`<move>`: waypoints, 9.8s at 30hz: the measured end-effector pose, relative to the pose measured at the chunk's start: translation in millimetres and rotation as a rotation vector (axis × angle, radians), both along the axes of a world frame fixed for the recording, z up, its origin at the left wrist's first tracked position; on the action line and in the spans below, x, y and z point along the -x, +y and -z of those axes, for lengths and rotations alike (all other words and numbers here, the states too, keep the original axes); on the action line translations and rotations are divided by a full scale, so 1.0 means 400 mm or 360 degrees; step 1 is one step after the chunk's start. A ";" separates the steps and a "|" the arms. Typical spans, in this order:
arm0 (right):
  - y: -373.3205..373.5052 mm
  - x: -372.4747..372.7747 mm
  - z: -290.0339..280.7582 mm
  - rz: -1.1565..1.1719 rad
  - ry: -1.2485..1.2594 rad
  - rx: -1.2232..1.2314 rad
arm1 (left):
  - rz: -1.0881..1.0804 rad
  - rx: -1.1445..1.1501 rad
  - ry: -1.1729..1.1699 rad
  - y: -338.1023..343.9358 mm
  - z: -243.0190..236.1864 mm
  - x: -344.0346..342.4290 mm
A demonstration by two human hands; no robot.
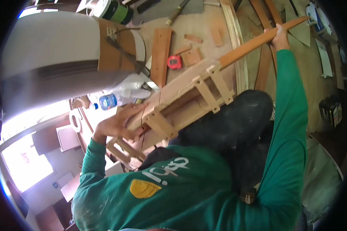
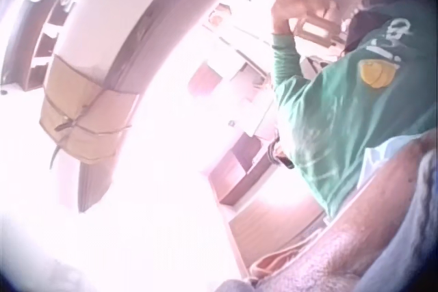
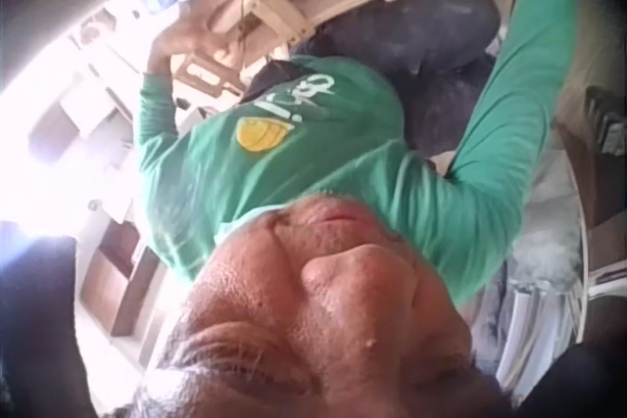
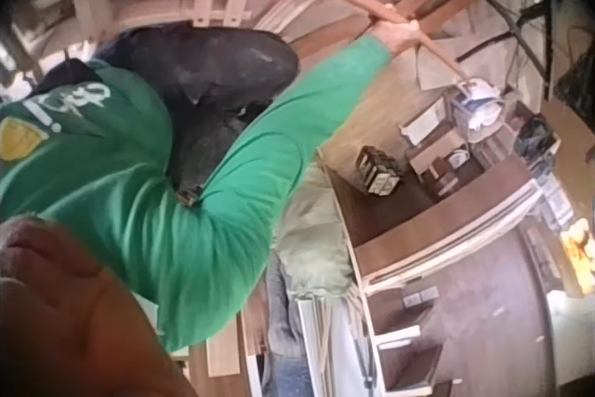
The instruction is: The person measures and cuts small wooden pieces, fits them into a jig, and سپس checks the alignment of curved wooden panels.
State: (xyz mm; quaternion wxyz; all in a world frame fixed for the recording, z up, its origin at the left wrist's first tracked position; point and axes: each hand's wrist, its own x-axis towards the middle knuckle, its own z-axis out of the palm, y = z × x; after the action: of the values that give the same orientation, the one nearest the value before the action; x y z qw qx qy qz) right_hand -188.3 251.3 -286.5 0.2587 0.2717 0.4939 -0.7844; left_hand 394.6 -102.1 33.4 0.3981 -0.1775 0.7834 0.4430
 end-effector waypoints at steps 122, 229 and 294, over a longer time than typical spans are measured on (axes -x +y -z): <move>0.622 -0.705 -0.307 0.0928 0.0822 0.0090 | -0.0544 -0.0295 0.0500 0.050 0.331 0.050; 0.530 -0.790 -0.325 0.0237 0.0682 -0.0192 | -0.0130 -0.1453 0.0974 0.854 0.455 0.507; 0.093 -0.743 -0.390 -0.0982 0.1370 -0.1031 | 0.0490 0.1052 0.1089 0.161 0.371 0.921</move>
State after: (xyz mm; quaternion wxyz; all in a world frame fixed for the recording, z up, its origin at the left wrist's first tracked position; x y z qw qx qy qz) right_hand 109.1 288.6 -130.4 0.1556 -0.1597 0.8227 -0.5229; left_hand 26.4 -37.7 -115.1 0.1015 -0.0211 0.9847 0.1400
